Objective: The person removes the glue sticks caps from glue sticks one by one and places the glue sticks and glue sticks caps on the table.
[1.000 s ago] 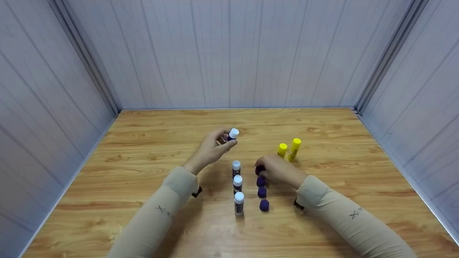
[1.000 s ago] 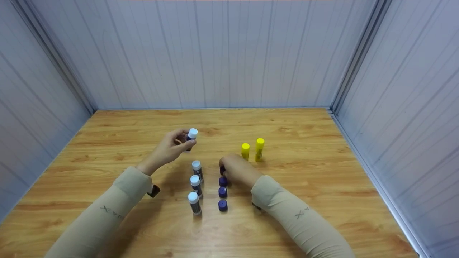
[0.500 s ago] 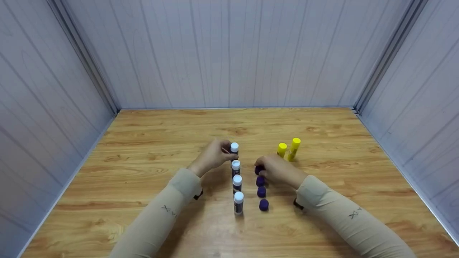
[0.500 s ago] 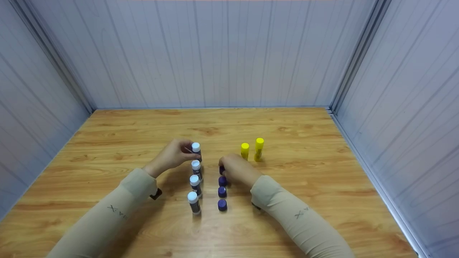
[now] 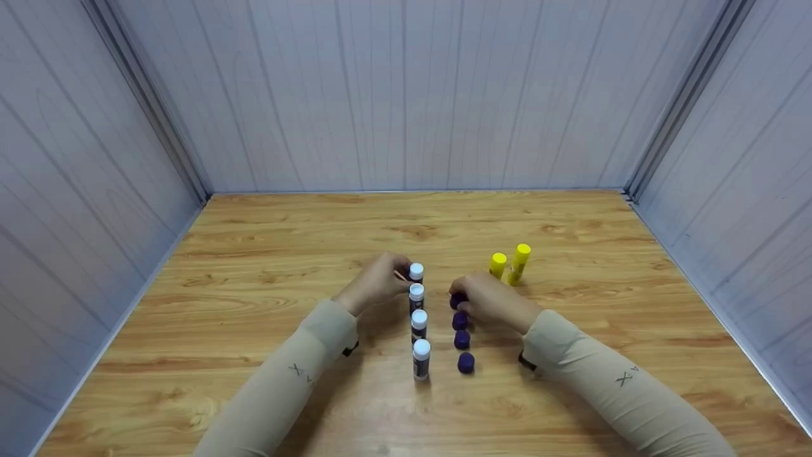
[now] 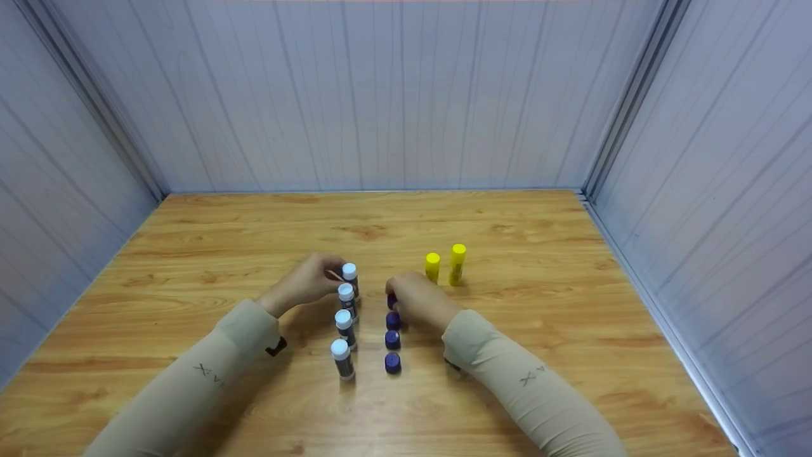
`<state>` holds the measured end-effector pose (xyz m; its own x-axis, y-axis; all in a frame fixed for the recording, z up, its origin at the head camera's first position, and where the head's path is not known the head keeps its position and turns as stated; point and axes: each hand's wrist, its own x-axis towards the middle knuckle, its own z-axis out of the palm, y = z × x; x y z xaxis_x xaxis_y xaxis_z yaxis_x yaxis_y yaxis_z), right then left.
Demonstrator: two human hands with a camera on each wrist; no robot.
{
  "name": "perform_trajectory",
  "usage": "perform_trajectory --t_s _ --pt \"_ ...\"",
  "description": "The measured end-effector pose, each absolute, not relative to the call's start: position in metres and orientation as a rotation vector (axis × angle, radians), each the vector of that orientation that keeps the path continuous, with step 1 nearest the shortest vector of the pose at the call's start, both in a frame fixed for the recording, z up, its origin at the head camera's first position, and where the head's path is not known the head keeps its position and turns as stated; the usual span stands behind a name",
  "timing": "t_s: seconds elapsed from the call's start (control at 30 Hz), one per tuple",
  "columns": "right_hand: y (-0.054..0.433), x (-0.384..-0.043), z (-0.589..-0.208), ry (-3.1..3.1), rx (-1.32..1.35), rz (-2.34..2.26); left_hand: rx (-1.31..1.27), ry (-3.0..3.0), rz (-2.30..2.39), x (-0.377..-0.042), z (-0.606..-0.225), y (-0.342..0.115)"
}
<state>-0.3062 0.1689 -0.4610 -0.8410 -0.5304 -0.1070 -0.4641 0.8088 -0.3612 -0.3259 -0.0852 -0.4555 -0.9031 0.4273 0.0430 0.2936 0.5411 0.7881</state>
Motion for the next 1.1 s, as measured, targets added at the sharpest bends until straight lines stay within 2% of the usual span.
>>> perform_trajectory --t_s 0.8,1.1 --pt "0.168 -0.309 -0.454 2.774 -0.750 -0.446 0.624 2.613 1.234 -0.326 -0.458 -0.086" --pt "0.170 -0.307 -0.435 2.804 -0.745 -0.430 0.592 2.596 1.254 -0.324 -0.456 -0.088"
